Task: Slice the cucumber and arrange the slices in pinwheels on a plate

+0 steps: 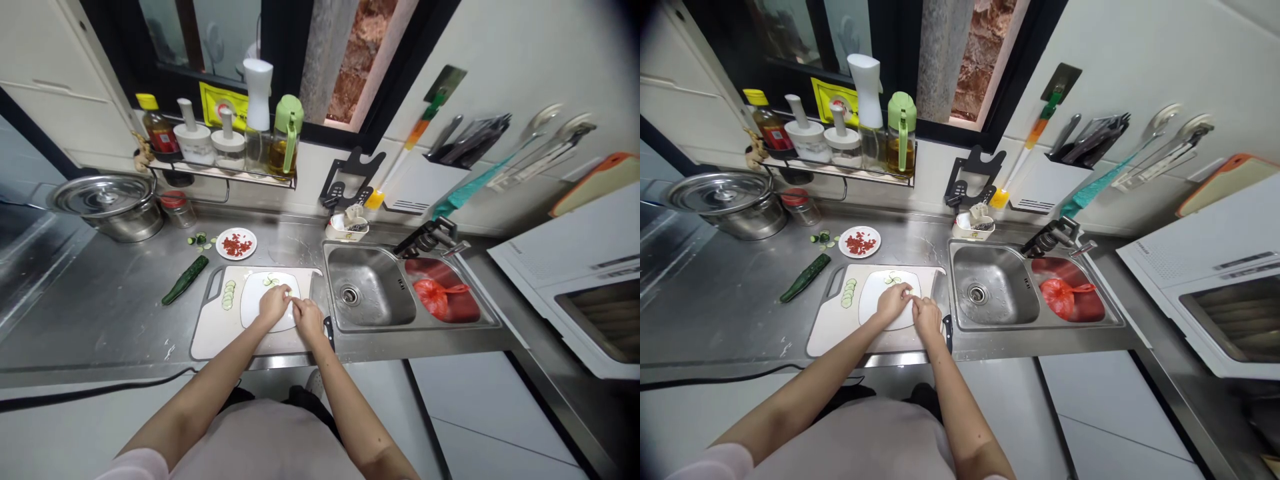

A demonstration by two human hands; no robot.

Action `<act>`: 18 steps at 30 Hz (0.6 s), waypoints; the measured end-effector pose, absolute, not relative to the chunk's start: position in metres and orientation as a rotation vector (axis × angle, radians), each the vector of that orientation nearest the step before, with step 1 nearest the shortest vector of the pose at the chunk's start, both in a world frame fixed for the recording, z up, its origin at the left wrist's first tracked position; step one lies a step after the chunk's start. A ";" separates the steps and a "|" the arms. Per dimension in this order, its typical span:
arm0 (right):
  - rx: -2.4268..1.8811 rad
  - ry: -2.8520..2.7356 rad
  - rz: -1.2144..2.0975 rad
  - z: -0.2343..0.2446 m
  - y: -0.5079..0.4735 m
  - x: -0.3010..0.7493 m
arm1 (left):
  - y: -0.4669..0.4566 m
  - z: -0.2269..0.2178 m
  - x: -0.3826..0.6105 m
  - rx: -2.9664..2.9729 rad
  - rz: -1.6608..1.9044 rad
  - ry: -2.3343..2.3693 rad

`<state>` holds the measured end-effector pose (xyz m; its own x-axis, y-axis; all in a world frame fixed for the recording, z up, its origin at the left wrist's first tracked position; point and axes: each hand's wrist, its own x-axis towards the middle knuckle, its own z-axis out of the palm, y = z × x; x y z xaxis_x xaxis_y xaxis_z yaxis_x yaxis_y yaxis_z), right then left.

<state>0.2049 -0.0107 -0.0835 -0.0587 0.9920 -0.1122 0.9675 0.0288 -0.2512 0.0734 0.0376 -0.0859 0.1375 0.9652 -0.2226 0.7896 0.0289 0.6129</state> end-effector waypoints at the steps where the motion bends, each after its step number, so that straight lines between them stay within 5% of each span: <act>1: -2.089 -2.181 0.398 -0.083 -0.011 0.205 | 0.038 -0.086 0.073 1.797 0.364 1.689; 18: -2.064 -2.160 0.373 -0.086 -0.009 0.205 | 0.037 -0.091 0.075 1.816 0.393 1.700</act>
<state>0.2048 -0.0086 -0.0864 -0.0558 0.9956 -0.0758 0.9632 0.0337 -0.2666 0.0746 0.0367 -0.0908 0.1305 0.9730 -0.1902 0.7911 0.0134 0.6116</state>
